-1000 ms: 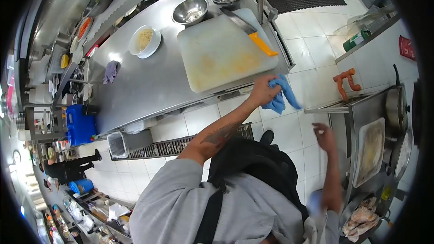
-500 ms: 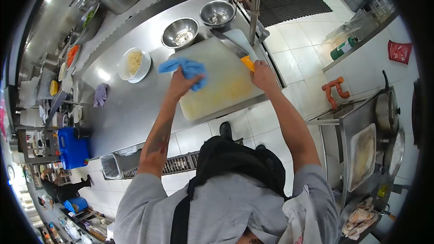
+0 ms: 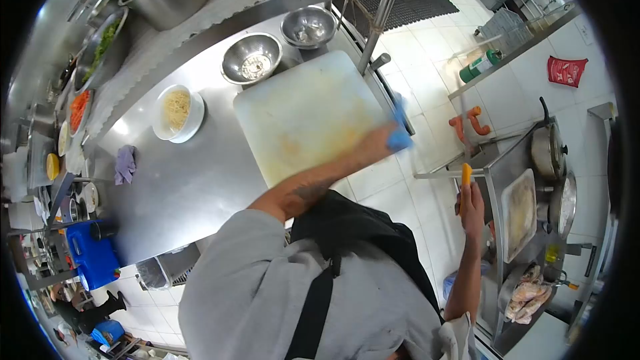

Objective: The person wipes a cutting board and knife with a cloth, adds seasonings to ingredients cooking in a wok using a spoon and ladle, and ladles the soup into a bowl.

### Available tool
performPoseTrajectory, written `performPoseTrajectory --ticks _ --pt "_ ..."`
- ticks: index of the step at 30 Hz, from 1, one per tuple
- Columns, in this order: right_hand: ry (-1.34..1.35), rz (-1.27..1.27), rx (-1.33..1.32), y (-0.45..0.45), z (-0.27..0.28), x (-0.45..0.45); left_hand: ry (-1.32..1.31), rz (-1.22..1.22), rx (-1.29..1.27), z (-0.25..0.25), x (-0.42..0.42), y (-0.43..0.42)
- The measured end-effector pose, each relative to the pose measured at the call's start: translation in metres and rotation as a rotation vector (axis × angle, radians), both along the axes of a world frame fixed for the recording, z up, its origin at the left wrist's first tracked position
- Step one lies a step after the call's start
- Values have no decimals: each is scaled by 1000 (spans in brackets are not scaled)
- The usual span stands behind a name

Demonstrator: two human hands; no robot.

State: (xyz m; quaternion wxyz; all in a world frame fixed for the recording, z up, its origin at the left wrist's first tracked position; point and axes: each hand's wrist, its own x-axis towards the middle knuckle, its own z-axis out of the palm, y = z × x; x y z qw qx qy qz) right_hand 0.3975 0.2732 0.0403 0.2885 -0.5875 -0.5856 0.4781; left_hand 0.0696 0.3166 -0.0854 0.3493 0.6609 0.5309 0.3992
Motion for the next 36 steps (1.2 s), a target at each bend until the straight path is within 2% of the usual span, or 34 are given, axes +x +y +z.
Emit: performPoseTrajectory --ticks 1,2,3,4,5,6,7,9,10,11,12,13,15,17,20,22,23,26,28,30,31,32,33,35,36 --pt "22 8 11 -8 8 -7 -201 -342 -148 28 15 -4" --pt "103 3 -34 -17 26 -21 -349 -187 -141 30 44 -10" --pt "173 2 -91 -22 34 -28 -577 -107 -18 30 72 -11" --pt "259 75 -110 -19 25 -21 -709 -124 -144 57 83 -14" --pt "256 30 -102 -22 16 -27 -704 -109 -138 71 94 -17" --pt "252 -36 -83 -23 3 -29 -831 -78 -198 83 112 -18" --pt "48 156 -51 -11 -31 -17 -962 -79 -270 92 139 -17" --pt "-106 166 11 -23 13 -53 -1024 49 -399 91 143 -7" --pt "-190 218 81 -12 -15 -42 -1070 89 -434 90 141 -3" --pt "-211 261 71 -18 15 -50 -1153 101 -407 90 137 -2" --pt "-286 312 187 -19 18 -46 -1191 160 -381 90 138 -3" --pt "-263 290 181 -21 20 -44 -1233 221 -352 89 139 -3" --pt "-298 379 181 -25 31 -34 -1272 324 -326 93 138 6" --pt "-286 406 217 -40 41 -19 -1216 388 -353 118 115 18" --pt "-278 465 170 -56 60 4 -1095 352 -239 140 100 24" --pt "-241 481 151 -54 65 18 -1246 354 -328 155 108 20" --pt "-217 501 144 -50 67 23 -1235 354 -328 154 126 8" --pt "-100 457 251 -31 47 18 -1082 307 -396 151 168 -41" --pt "-115 483 283 -31 48 12 -988 391 -292 152 168 -49" --pt "-139 523 289 -55 51 14 -942 512 -273 170 133 -39" --pt "-162 547 280 -63 60 15 -1007 376 -127 159 96 -20" --pt "-186 568 271 -69 69 16 -1062 227 12 170 76 -14" --pt "-189 582 286 -73 77 16 -1065 233 32 177 62 -10" --pt "-189 621 228 -81 83 19 -1104 528 -90 177 30 -10" --pt "-209 636 218 -84 83 17 -1110 541 -78 167 1 -3"
